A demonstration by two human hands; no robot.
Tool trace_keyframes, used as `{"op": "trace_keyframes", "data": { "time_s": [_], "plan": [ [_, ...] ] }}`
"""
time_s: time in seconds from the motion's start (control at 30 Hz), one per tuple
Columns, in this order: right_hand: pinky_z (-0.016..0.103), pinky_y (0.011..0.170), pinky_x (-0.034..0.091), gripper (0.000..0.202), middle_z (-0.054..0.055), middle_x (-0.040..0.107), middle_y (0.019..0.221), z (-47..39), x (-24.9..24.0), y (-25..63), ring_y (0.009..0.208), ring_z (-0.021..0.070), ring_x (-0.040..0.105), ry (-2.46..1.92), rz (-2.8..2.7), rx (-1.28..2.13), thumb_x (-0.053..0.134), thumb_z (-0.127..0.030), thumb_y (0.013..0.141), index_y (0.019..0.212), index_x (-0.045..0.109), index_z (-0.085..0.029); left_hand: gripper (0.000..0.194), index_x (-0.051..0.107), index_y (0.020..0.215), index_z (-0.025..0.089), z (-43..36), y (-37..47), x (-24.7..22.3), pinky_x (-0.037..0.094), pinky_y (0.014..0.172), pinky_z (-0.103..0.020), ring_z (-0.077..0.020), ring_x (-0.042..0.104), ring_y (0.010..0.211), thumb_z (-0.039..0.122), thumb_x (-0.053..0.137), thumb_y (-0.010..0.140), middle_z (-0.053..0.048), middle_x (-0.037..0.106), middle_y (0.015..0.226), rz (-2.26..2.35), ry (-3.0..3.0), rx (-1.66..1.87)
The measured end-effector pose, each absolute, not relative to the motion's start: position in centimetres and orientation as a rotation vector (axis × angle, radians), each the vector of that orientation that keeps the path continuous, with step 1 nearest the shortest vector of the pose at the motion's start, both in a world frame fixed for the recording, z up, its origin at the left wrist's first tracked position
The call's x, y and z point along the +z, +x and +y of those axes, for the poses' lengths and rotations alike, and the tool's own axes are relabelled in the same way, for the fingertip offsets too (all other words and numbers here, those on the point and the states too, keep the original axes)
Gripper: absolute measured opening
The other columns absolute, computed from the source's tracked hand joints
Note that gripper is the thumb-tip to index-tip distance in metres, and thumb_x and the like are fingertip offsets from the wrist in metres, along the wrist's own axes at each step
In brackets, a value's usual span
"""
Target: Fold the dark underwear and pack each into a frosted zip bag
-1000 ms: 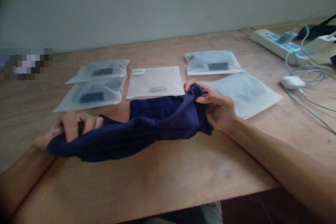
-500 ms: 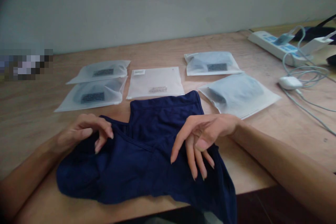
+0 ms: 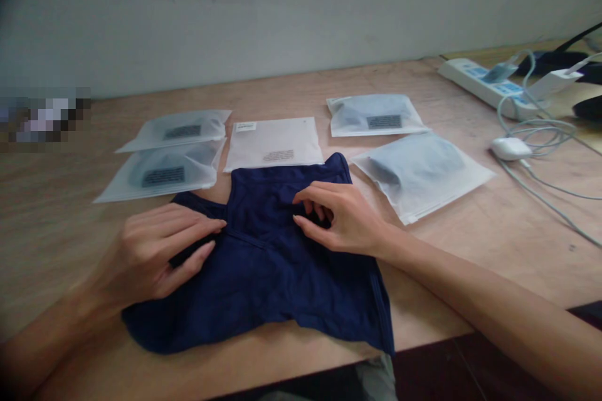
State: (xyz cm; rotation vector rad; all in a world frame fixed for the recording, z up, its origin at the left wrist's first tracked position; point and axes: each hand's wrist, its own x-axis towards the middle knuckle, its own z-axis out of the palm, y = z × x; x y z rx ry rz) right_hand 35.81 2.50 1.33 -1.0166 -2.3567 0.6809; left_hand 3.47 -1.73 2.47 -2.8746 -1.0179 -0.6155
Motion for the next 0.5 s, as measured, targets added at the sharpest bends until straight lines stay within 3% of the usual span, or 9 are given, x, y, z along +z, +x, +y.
{"op": "trace_keyframes", "data": {
  "time_s": [0.1,0.17,0.23,0.33,0.5],
  "plan": [
    [0.048,0.093,0.052,0.048,0.015,0.066,0.125,2.0,1.0,35.7,0.108,0.0295,0.062,-0.872,-2.525,0.390,0.066,-0.047,0.089,0.127,0.067,-0.019,0.061,0.055,0.144,0.019,-2.6,4.6,2.2,0.051,0.100,-0.050,-0.0340,0.061,0.120,0.051,0.062,0.092,-0.015,0.062,0.137,-1.034,-2.961,-0.438],
    [0.062,0.108,0.040,0.069,0.017,0.052,0.148,1.8,0.7,35.8,0.132,0.0390,0.049,-0.875,-2.631,0.339,0.066,-0.061,0.085,0.142,0.057,-0.023,0.082,0.040,0.156,0.027,-2.7,4.8,1.7,0.042,0.110,-0.060,-0.0408,0.047,0.137,0.066,0.062,0.088,-0.015,0.044,0.156,-1.054,-3.029,-0.297],
    [0.071,0.116,0.023,0.089,0.017,0.034,0.163,1.8,0.4,36.0,0.148,0.0452,0.030,-0.898,-2.737,0.341,0.061,-0.074,0.083,0.155,0.043,-0.026,0.091,0.031,0.159,0.031,-2.5,4.3,1.2,0.031,0.117,-0.066,-0.0439,0.034,0.147,0.073,0.061,0.085,-0.013,0.030,0.165,-1.050,-3.089,-0.217],
    [0.074,0.119,0.006,0.101,0.014,0.013,0.171,2.0,0.1,36.4,0.155,0.0465,0.010,-0.896,-2.847,0.360,0.055,-0.083,0.081,0.162,0.025,-0.031,0.096,0.025,0.161,0.033,-2.1,3.0,0.6,0.018,0.121,-0.069,-0.0443,0.020,0.154,0.077,0.059,0.083,-0.010,0.020,0.169,-1.027,-3.128,-0.123],
    [0.073,0.120,0.002,0.101,0.012,0.005,0.171,2.7,0.2,36.6,0.155,0.0452,0.002,-0.884,-2.891,0.368,0.054,-0.083,0.082,0.162,0.021,-0.032,0.100,0.020,0.162,0.032,-1.6,1.6,0.4,0.005,0.125,-0.065,-0.0421,0.007,0.157,0.087,0.046,0.083,-0.009,0.010,0.171,-0.986,-3.114,-0.049]
  ]
}}
